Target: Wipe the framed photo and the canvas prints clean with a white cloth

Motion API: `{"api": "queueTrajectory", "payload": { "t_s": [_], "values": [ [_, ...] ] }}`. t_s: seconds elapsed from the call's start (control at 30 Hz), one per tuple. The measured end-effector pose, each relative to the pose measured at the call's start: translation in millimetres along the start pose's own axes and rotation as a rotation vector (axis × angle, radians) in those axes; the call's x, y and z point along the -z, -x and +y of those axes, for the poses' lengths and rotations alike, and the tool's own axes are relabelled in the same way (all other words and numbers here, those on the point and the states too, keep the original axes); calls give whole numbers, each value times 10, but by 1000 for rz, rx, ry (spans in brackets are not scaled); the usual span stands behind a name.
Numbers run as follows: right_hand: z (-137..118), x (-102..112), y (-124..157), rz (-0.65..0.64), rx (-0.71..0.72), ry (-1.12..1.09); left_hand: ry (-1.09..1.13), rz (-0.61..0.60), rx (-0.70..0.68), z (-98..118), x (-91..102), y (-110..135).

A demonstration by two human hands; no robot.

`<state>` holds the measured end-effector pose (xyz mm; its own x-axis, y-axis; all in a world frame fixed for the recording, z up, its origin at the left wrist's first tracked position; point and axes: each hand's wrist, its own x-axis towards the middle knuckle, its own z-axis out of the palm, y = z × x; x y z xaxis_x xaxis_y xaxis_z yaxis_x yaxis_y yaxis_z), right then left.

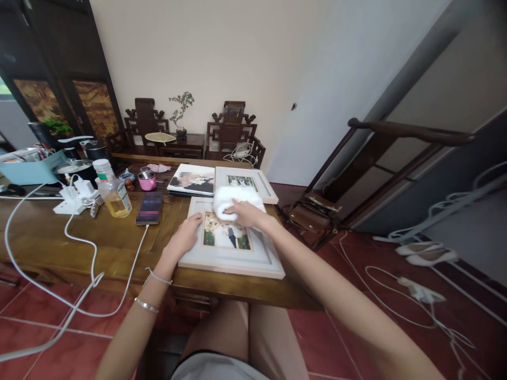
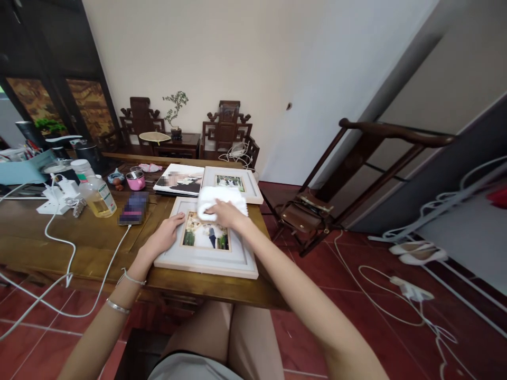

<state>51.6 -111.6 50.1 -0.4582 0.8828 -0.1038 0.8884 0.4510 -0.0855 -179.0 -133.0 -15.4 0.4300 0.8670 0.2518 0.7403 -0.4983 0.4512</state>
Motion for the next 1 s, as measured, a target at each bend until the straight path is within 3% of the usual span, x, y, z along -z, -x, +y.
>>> {"api": "queueTrajectory", "payload": {
  "t_s": [0.1,0.2,0.33,0.47,0.57,0.67,0.73,0.9,1.0],
  "values": [
    [283,43,204,2,-114,33,-3,-9,8,28,7,9],
    [287,34,226,29,-195,56,-2,4,6,19,0,18],
    [-105,-103,120,45,-131,56,12,37,-4,-35,-28,21],
    [-511,-158,268,3,114,-15,33,61,-37,-77,-46,12],
    [-594,-29,605,-58,219,-112,43,51,-41,-85,-57,11],
    [-510,199,921,-75,119,-119,33,51,-9,-87,-74,20],
    [-410,346,1008,-13,22,-72,26,53,3,-87,-82,24],
    [-167,439,696,309,-121,153,7,44,-5,-74,-54,21],
    [-108,243,357,258,-144,227,-7,29,-14,-58,-23,21]
  ]
}}
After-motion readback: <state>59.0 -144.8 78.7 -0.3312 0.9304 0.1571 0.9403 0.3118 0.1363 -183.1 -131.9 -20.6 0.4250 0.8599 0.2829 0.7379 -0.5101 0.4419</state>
